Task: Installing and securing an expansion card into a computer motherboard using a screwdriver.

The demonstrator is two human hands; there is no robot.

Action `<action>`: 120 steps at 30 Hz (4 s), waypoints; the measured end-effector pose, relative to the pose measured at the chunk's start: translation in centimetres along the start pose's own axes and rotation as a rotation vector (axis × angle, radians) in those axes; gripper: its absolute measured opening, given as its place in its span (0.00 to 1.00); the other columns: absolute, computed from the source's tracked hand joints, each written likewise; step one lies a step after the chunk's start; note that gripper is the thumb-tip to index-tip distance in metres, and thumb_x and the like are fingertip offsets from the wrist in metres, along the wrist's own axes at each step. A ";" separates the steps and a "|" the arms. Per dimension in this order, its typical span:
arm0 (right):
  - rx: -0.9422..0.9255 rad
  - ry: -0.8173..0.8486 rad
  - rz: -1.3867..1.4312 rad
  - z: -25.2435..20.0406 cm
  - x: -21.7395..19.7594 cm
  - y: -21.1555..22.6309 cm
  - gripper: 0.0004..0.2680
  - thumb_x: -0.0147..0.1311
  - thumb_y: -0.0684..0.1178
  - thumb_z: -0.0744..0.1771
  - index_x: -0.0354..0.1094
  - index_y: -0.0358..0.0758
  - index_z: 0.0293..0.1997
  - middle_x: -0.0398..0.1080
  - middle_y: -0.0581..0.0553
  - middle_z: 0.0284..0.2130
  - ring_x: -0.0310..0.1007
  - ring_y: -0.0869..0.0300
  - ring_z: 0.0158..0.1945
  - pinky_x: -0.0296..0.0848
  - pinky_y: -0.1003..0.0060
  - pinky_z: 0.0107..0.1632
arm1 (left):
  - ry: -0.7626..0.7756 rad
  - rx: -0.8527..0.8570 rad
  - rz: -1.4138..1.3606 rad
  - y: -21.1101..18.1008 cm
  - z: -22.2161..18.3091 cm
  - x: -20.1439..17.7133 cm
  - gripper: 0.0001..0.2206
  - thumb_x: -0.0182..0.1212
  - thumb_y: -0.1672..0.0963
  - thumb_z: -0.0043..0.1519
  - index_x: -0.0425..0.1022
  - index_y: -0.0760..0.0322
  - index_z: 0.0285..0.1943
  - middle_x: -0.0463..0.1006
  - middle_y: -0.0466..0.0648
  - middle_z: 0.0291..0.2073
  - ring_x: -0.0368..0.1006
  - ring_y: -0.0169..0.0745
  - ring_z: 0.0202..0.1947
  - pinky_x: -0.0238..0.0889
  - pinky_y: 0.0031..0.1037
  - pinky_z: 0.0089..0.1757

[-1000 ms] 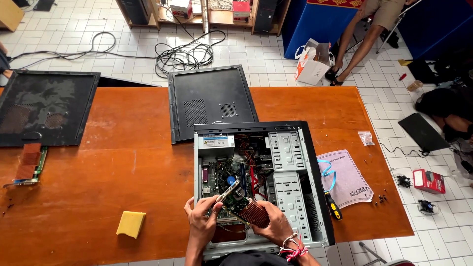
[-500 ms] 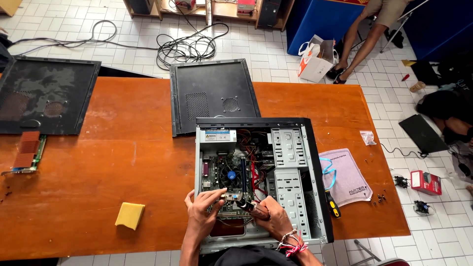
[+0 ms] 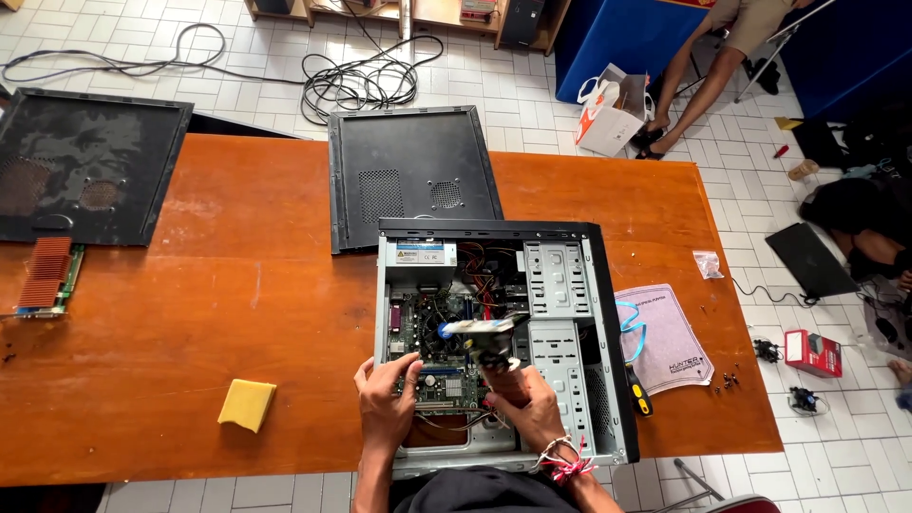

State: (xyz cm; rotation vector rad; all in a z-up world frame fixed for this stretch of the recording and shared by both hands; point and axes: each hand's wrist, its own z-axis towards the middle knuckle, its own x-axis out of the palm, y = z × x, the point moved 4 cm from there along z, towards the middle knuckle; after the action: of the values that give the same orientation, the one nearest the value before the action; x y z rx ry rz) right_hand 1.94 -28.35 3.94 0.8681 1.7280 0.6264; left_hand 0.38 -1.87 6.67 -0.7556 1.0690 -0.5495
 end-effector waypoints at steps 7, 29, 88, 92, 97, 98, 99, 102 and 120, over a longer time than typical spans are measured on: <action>0.188 -0.058 0.143 0.8 -0.3 -2.0 0.20 0.65 0.62 0.59 0.72 0.46 0.52 0.84 0.46 0.36 0.86 0.58 0.37 0.86 0.65 0.36 | -0.072 -0.076 -0.093 -0.3 0.2 -0.6 0.12 0.54 0.53 0.68 0.82 0.58 0.39 0.87 0.42 0.38 0.82 0.37 0.41 0.58 0.45 0.60; -0.086 -0.114 0.431 3.4 0.0 -6.3 0.16 0.56 0.60 0.65 0.73 0.33 0.42 0.76 0.43 0.26 0.76 0.56 0.24 0.76 0.67 0.22 | -0.278 -0.430 -0.472 -0.4 0.4 -3.1 0.21 0.37 0.52 0.71 0.78 0.68 0.46 0.83 0.52 0.36 0.79 0.43 0.40 0.71 0.31 0.45; 0.117 0.295 0.444 4.0 -0.2 -1.1 0.23 0.45 0.66 0.65 0.69 0.32 0.49 0.74 0.39 0.32 0.81 0.51 0.31 0.84 0.65 0.26 | -0.390 -0.525 -1.017 3.4 0.0 -2.3 0.18 0.47 0.53 0.69 0.77 0.74 0.50 0.77 0.55 0.45 0.72 0.43 0.48 0.68 0.34 0.53; 0.099 0.335 0.363 4.2 0.3 2.8 0.24 0.48 0.67 0.63 0.73 0.38 0.54 0.78 0.40 0.39 0.79 0.54 0.38 0.81 0.61 0.37 | -0.374 -0.633 -1.002 3.3 0.0 -2.5 0.16 0.47 0.53 0.68 0.75 0.71 0.53 0.77 0.54 0.49 0.73 0.44 0.50 0.66 0.34 0.54; 0.143 0.389 0.402 4.7 0.8 4.1 0.24 0.51 0.63 0.64 0.68 0.39 0.63 0.79 0.37 0.39 0.84 0.51 0.38 0.86 0.60 0.36 | -0.369 -0.656 -0.983 3.2 -0.2 -2.5 0.15 0.48 0.55 0.68 0.76 0.71 0.52 0.76 0.53 0.48 0.73 0.43 0.48 0.66 0.33 0.53; 0.159 0.420 0.380 5.0 1.2 3.5 0.25 0.51 0.64 0.63 0.67 0.38 0.62 0.79 0.36 0.40 0.85 0.49 0.38 0.87 0.58 0.38 | -0.364 -0.640 -0.978 3.3 -0.3 -2.5 0.15 0.49 0.54 0.68 0.76 0.70 0.52 0.76 0.53 0.48 0.74 0.42 0.48 0.66 0.33 0.54; 0.175 0.451 0.357 5.4 1.5 2.9 0.27 0.52 0.66 0.62 0.66 0.37 0.62 0.80 0.35 0.41 0.86 0.46 0.38 0.87 0.57 0.39 | -0.357 -0.624 -0.974 3.3 -0.3 -2.4 0.14 0.50 0.54 0.68 0.76 0.69 0.52 0.77 0.52 0.48 0.74 0.41 0.48 0.65 0.34 0.54; 0.156 0.461 0.205 5.7 1.3 4.5 0.26 0.56 0.68 0.59 0.70 0.41 0.57 0.79 0.42 0.39 0.85 0.54 0.37 0.83 0.67 0.36 | -0.326 -0.590 -0.967 3.5 -0.5 -2.2 0.15 0.51 0.54 0.67 0.76 0.69 0.54 0.75 0.52 0.48 0.73 0.42 0.50 0.64 0.34 0.57; -0.141 0.604 -0.130 8.7 5.1 0.2 0.11 0.64 0.51 0.63 0.64 0.45 0.42 0.74 0.49 0.35 0.72 0.61 0.35 0.69 0.70 0.33 | -0.277 -0.541 -0.695 1.7 0.4 -3.1 0.12 0.53 0.56 0.66 0.77 0.66 0.53 0.76 0.50 0.49 0.75 0.39 0.47 0.69 0.28 0.52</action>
State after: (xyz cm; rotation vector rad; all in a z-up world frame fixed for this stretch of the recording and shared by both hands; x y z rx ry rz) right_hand 9.36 -24.20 -1.52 0.4835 2.2212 0.9776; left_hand -0.40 1.54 7.27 -1.6592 0.6752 -0.7173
